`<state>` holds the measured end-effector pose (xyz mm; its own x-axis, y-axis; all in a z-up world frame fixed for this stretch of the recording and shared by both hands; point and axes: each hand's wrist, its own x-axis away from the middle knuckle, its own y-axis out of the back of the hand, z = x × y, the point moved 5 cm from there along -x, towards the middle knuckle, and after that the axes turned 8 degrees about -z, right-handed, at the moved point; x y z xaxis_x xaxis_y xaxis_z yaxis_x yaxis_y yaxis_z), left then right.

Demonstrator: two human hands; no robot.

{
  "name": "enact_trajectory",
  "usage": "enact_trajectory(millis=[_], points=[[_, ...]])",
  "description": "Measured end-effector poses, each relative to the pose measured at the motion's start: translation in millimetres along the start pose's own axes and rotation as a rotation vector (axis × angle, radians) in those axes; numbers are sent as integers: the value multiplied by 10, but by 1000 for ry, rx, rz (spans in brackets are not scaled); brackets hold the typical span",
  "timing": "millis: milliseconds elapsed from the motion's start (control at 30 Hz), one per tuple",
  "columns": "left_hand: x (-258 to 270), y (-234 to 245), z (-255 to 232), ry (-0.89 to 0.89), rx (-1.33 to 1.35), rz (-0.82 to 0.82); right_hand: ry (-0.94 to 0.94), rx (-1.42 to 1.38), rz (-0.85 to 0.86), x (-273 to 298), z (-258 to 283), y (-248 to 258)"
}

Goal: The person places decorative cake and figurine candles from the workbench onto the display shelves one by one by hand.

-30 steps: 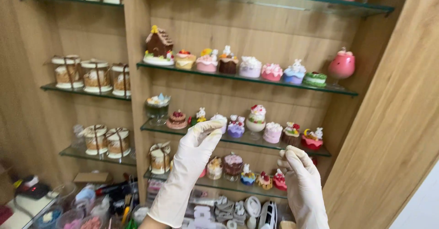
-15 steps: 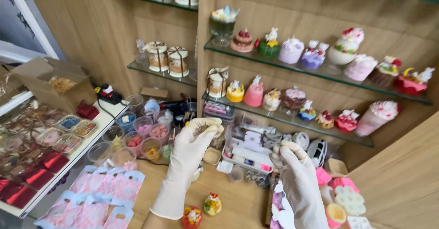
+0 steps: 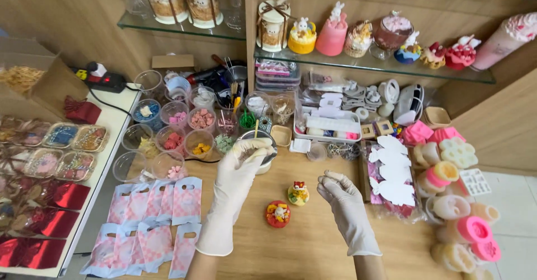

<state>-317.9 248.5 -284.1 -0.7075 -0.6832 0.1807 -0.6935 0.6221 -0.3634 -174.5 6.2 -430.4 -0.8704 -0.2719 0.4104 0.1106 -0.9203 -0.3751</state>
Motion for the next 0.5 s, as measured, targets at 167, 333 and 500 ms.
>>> enact_trajectory(millis=[167,333,500], points=[[-29,198,355,-106,-37,115,15,52,-107,-42,-286,239],[-9,548,719,95,-85,35,312,906,21,-480,-838,463],[83,832,1027,170,-111,4,297,1013,77,-842,-1546,573]])
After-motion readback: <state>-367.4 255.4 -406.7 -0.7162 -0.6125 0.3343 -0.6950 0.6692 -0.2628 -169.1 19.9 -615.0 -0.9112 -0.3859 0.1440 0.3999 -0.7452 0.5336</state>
